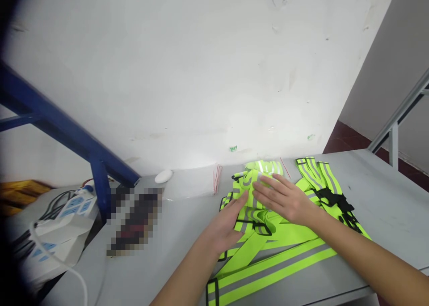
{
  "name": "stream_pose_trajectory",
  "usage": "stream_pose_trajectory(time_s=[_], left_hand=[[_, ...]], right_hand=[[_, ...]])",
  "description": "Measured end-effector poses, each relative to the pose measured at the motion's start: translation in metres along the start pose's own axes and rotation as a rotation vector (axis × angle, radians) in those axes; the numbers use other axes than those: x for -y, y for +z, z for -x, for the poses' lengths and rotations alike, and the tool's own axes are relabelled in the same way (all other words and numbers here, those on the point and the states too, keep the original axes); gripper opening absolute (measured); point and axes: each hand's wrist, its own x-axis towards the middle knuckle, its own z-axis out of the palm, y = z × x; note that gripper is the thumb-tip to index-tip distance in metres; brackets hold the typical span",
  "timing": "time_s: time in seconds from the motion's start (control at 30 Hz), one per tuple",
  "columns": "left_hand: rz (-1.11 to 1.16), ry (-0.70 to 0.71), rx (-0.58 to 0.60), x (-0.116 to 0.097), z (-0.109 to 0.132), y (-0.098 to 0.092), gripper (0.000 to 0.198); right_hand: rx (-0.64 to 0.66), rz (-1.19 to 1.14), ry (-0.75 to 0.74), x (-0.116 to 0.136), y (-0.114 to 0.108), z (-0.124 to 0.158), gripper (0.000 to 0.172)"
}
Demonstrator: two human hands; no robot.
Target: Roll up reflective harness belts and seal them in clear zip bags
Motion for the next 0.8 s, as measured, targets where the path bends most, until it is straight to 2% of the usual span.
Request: stream_pose_trajectory(time_s=[0.1, 0.17, 0.23, 0.33, 0.37, 0.4, 0.47, 0.5, 0.57, 0.67, 0.73, 0.8], left_hand=[[-0.032, -0.030, 0.000, -0.004, 0.002, 0.007, 0.046], [-0.028, -0.008, 0.029, -0.008, 0.005, 0.010, 0.043], [-0.023, 0.030, 0.045, -0.012, 0.008, 0.011, 0.037], [-0.052, 0.130, 0.129, -0.015, 0.013, 0.013, 0.028], [-0.070, 0.166, 0.175, -0.015, 0.013, 0.014, 0.027], [-0.087, 0.193, 0.215, -0.014, 0.014, 0.014, 0.027], [-0.113, 0.205, 0.248, -0.011, 0.013, 0.014, 0.027], [-0.112, 0.186, 0.235, -0.010, 0.012, 0.014, 0.027], [-0.049, 0.125, 0.195, -0.009, 0.009, 0.012, 0.023], [0.203, 0.026, 0.227, -0.011, 0.004, 0.011, 0.019], [0.379, 0.015, 0.271, -0.016, 0.003, 0.011, 0.024], [0.510, 0.023, 0.276, -0.020, 0.004, 0.013, 0.031]], right_hand=[[0.015, -0.033, -0.019, 0.007, -0.002, -0.001, 0.051], [0.003, -0.150, 0.050, 0.014, -0.007, -0.003, 0.054], [-0.030, -0.314, 0.228, 0.020, -0.015, -0.007, 0.054], [-0.119, -0.526, 0.601, 0.021, -0.030, -0.018, 0.063], [-0.078, -0.597, 0.683, 0.019, -0.035, -0.022, 0.067], [0.016, -0.679, 0.721, 0.016, -0.039, -0.027, 0.069], [0.245, -0.816, 0.705, 0.009, -0.045, -0.034, 0.060], [0.311, -0.850, 0.685, 0.007, -0.046, -0.036, 0.052], [0.296, -0.799, 0.697, 0.007, -0.044, -0.036, 0.044], [0.180, -0.528, 0.703, 0.015, -0.032, -0.030, 0.051], [0.123, -0.317, 0.616, 0.022, -0.021, -0.026, 0.061], [0.086, -0.118, 0.487, 0.028, -0.011, -0.025, 0.065]])
